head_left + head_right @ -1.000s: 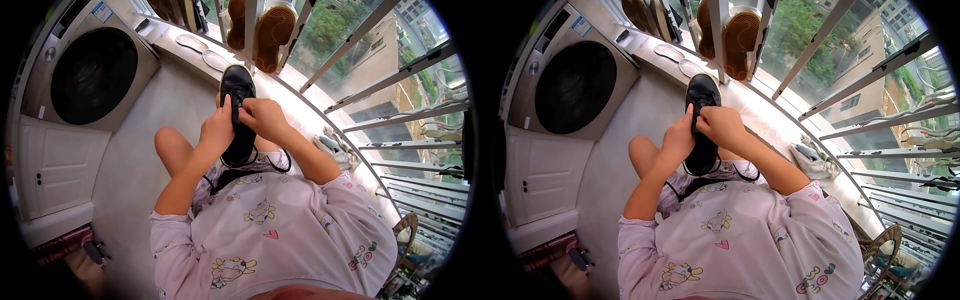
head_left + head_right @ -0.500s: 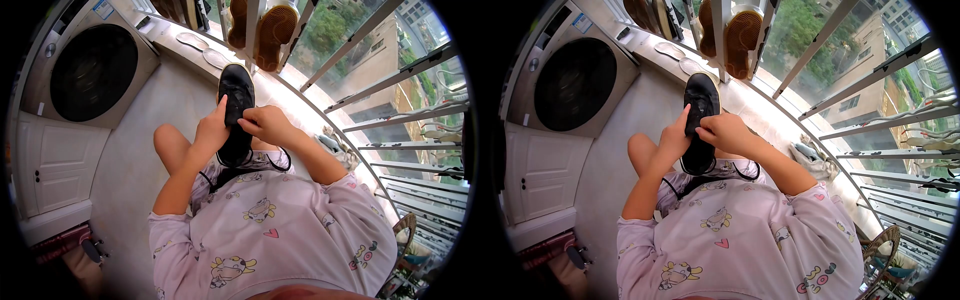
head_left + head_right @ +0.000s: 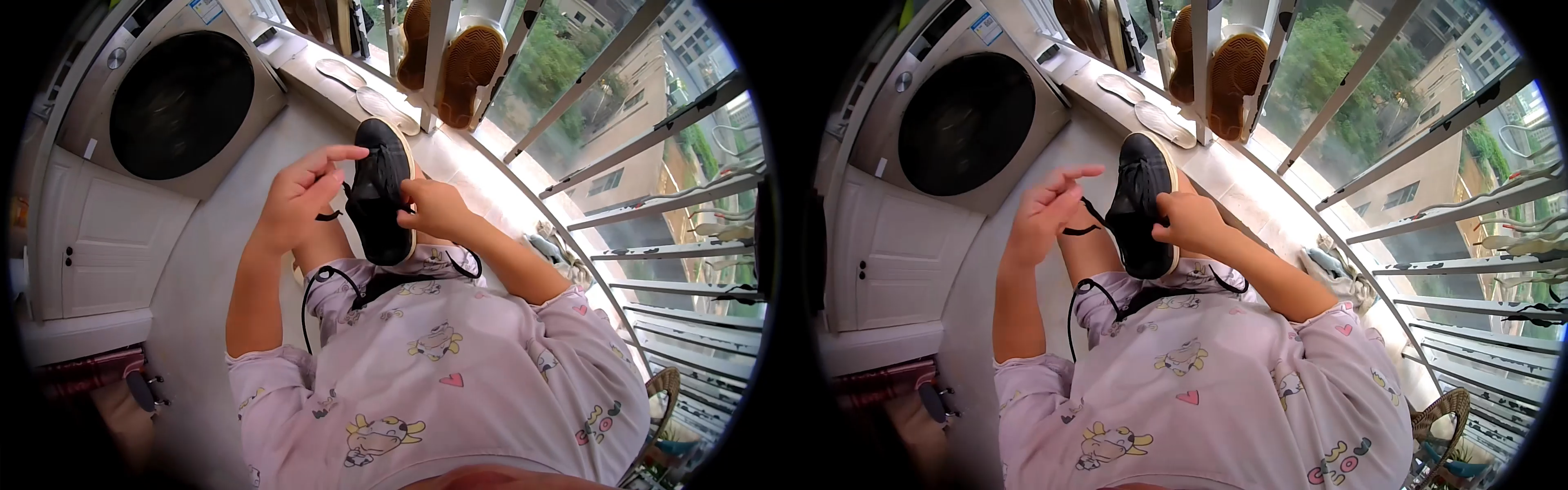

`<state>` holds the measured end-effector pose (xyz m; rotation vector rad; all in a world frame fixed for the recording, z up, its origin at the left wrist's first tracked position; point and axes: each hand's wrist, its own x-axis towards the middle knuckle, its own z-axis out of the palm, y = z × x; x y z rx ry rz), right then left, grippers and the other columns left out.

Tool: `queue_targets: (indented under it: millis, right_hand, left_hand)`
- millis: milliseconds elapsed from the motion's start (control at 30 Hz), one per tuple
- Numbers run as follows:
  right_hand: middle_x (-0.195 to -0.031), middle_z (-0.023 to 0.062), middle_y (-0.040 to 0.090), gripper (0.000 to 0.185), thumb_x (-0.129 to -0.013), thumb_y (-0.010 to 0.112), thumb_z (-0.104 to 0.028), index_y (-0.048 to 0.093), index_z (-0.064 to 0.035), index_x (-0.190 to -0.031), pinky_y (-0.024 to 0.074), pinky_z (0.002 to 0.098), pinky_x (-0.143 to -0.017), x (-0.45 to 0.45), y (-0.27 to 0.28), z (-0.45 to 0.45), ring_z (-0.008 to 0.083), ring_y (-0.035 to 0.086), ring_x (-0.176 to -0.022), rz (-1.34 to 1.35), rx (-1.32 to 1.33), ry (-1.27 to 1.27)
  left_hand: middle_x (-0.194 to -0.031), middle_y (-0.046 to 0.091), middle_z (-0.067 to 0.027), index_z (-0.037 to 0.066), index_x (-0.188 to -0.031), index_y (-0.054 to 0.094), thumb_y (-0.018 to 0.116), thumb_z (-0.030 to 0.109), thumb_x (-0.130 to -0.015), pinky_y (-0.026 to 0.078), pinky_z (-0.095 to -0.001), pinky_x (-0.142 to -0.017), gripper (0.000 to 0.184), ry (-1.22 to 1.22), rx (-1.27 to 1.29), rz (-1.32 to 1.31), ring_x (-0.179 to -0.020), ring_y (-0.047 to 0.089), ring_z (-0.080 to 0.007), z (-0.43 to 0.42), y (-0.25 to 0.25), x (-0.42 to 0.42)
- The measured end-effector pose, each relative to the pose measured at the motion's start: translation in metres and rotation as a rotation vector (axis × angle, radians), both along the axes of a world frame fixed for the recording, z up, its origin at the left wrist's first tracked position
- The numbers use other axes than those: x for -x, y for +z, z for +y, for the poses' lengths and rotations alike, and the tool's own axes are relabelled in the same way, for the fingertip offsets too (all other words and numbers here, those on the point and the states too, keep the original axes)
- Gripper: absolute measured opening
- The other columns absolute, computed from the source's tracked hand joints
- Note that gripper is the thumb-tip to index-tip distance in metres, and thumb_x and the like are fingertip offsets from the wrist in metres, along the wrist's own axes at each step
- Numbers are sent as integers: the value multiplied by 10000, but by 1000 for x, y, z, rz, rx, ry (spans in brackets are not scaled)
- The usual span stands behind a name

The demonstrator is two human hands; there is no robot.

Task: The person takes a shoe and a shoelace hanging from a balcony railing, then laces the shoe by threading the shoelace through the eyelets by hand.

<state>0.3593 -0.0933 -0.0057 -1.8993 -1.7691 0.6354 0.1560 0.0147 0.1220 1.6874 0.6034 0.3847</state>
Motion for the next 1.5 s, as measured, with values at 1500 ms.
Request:
queue_targets:
  millis: [1500]
  right_hand:
    - [-1263,119,548,376,-762,565,-41,618,-132,-1122,542,333,-717,3,-30,-7,283,575,-1095,-335,-319,-177]
  left_hand:
    - [-637,488,-78,-5,-783,527,499,221,-934,390,-299,-571,273,-229,-148,89,-593,423,-151,10,-124,-68]
